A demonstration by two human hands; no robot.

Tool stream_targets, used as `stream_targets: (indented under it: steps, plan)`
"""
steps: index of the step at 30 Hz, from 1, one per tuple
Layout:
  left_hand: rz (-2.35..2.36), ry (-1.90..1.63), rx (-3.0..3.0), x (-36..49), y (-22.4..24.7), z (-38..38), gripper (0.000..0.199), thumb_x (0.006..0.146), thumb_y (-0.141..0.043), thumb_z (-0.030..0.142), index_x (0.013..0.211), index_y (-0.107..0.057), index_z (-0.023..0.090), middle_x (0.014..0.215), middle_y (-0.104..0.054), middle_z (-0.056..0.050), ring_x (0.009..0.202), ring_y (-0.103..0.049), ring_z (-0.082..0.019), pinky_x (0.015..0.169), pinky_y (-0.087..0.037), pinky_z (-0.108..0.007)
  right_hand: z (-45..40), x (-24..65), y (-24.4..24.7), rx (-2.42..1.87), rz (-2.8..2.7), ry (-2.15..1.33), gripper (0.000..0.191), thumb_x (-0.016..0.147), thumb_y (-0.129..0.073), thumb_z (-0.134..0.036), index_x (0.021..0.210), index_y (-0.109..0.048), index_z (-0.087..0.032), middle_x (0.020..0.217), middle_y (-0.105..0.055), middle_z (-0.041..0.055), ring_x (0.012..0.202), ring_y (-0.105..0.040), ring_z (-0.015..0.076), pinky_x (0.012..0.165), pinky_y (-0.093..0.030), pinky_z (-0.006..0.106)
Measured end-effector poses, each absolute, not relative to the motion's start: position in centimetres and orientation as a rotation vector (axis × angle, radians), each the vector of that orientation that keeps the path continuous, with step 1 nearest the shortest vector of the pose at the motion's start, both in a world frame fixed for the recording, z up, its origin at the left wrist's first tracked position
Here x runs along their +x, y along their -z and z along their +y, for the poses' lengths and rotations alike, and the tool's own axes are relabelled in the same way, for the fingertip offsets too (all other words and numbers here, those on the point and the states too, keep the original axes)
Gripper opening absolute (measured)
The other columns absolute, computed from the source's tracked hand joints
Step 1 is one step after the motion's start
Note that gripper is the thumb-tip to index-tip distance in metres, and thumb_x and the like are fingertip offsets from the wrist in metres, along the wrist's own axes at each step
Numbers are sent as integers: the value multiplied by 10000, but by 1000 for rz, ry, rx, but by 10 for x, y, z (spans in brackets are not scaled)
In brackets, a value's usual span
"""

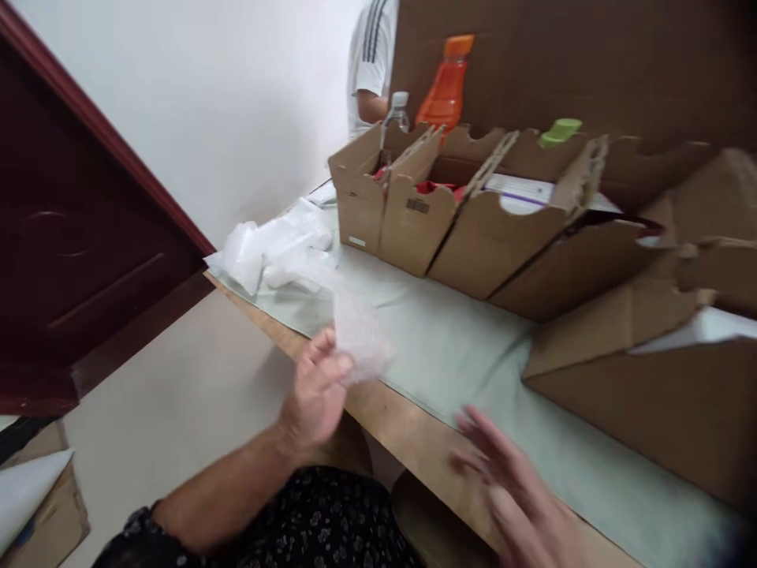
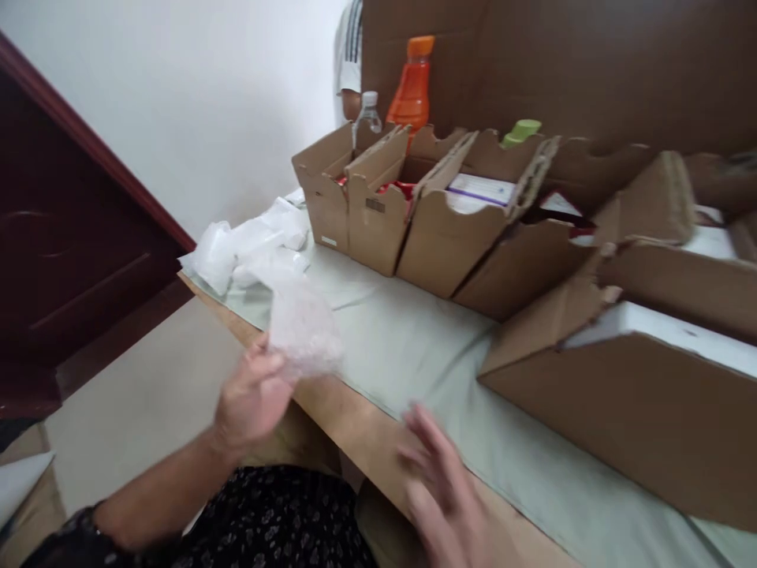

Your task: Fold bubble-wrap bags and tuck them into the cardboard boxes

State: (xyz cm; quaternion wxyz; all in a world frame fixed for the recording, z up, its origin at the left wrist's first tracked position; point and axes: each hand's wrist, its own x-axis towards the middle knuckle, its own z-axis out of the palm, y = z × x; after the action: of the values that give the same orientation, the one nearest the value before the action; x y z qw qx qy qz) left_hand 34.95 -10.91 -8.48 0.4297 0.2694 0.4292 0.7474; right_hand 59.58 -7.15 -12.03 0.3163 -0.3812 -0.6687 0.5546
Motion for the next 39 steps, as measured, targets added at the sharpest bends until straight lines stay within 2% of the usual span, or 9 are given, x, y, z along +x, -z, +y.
stream_targets:
  steps: [2,5,10,15,21,25,32,36,39]
  plan:
    - [985,-1740,496,397,105,-117,280,788,-756,394,1023,-693,255,974,-778,-34,1091,-732,-280,1022,-571,-487,-73,572,126,-1001,-1356,-1764,603,963,-569,-687,1432,-604,-309,1422,-668,120,1238,-680,338,934,-628,508]
    - [870,-1478,423,436,118,-139,356,814,-793,430,1079,-729,201,1022,-786,-77,1081,-726,-291,1013,-543,-458,-64,555,128,-1102,-976,-1958,743,801,-795,-670,1377,-630,-232,1105,-766,114,985,-733,277,820,-620,396]
    - [842,-1086,697,415,114,-162,310,836,-818,462,930,-753,173,976,-791,-88,941,-742,-239,903,-559,-368,-45,602,119,-1267,-1321,-1764,503,767,-858,-522,1129,-735,-195,739,-662,3,625,-579,139,572,-457,255]
    - [1437,-1113,1276,383,101,-150,121,961,-661,275,883,-722,205,958,-785,-55,913,-728,-194,834,-576,-327,-25,653,115,-1458,-1945,-1000,413,863,-697,-453,1192,-761,-212,863,-741,54,743,-659,217,732,-522,373]
    - [1761,-1085,2114,379,110,-100,152,966,-597,200,1049,-720,171,1246,-730,-145,1224,-652,-299,1069,-540,-498,-30,675,137,-1485,-2157,-267,452,975,-549,-511,1157,-768,-160,1060,-786,141,956,-689,338,863,-502,502]
    - [1958,-970,2111,370,126,-63,378,958,-584,290,1298,-667,147,1368,-681,-174,1281,-624,-327,1095,-528,-524,-50,686,152,-1554,-2169,-187,378,1009,-531,-469,1070,-785,-196,1003,-797,97,864,-662,303,795,-461,452]
    - [2011,-796,1740,369,131,-24,364,804,-676,282,1147,-759,192,839,-733,-36,832,-690,-238,883,-583,-421,-61,687,151,-1410,-2036,-119,242,1045,-571,-331,954,-767,-223,904,-767,36,839,-657,232,804,-438,398]
    - [1852,-1126,1654,372,113,-32,127,852,-677,308,897,-760,223,868,-738,-18,813,-681,-193,811,-571,-343,-53,691,128,-1278,-1875,-26,104,1015,-648,-245,994,-749,-242,1010,-774,32,941,-700,217,895,-493,402]
    - [1664,-1519,1721,368,95,-40,234,854,-751,264,1087,-728,251,938,-728,-4,905,-688,-184,915,-561,-349,-50,690,106,-1190,-1747,-11,111,965,-700,-155,1015,-728,-251,1101,-773,40,1036,-717,221,973,-525,426]
